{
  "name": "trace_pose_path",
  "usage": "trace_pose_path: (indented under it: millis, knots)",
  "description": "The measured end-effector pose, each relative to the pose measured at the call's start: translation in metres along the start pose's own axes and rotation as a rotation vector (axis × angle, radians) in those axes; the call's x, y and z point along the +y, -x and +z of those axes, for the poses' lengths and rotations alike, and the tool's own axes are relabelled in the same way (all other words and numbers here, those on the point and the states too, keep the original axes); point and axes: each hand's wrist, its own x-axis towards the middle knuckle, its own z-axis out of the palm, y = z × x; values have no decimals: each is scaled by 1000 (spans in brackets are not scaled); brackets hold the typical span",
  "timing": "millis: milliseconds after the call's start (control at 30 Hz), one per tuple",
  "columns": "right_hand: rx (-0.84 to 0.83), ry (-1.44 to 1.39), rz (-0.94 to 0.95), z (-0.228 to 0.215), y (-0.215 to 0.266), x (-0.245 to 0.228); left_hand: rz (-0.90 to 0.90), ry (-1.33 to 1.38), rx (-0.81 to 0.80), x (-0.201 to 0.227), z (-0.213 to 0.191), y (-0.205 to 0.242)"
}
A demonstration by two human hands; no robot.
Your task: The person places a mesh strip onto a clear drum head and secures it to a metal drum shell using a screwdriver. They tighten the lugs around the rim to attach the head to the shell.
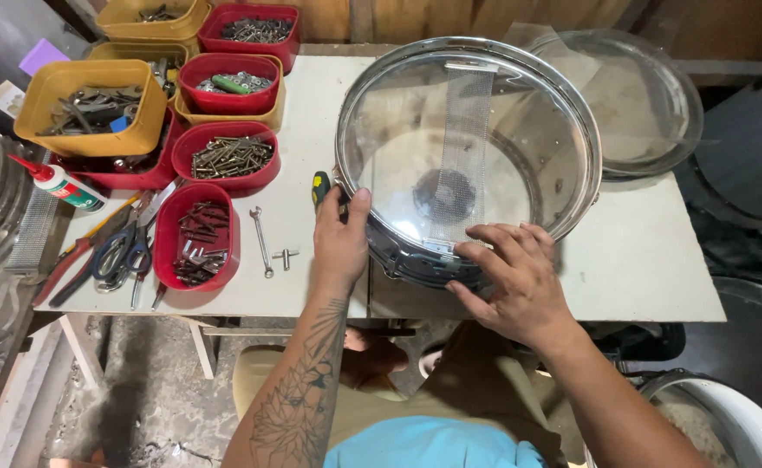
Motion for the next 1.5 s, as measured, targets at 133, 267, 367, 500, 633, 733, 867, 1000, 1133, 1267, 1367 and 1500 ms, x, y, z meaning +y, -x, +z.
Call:
trace_pose_path:
  millis: [133, 267, 367, 500, 633, 733, 867, 1000, 1133, 1267, 1367, 1500]
  knots:
    - [7, 0, 30, 0, -1, -3, 13, 12, -2, -4, 0, -1]
    - [70, -22, 33, -1, -4, -5, 39, 22, 18, -5, 2, -2]
    - [105, -19, 42, 2, -4, -7, 43, 23, 26, -3, 1, -1]
    - [154, 10, 49, 7, -3, -7, 39, 11, 26, -7, 3, -3]
    - [177, 16, 44, 13, 0, -4, 58, 29, 61, -12, 7, -4]
    - [176, 49, 33, 14, 1, -3, 62, 31, 66, -10, 7, -2]
    - [167, 59, 19, 13, 0, -1, 20, 42, 35, 10, -5, 15]
    - [166, 30, 10, 10, -1, -2, 202, 122, 280, -12, 11, 41]
    - [169, 45, 8, 10, -1, -3, 299, -54, 385, -70, 59, 73]
    - [165, 53, 11, 10, -2, -4, 160, 57, 288, -82, 74, 86]
    - [172, 45, 6, 9, -3, -4, 198, 44, 222, -84, 83, 88]
    - [181, 42, 6, 8, -3, -4, 167, 187, 81, -87, 107, 93]
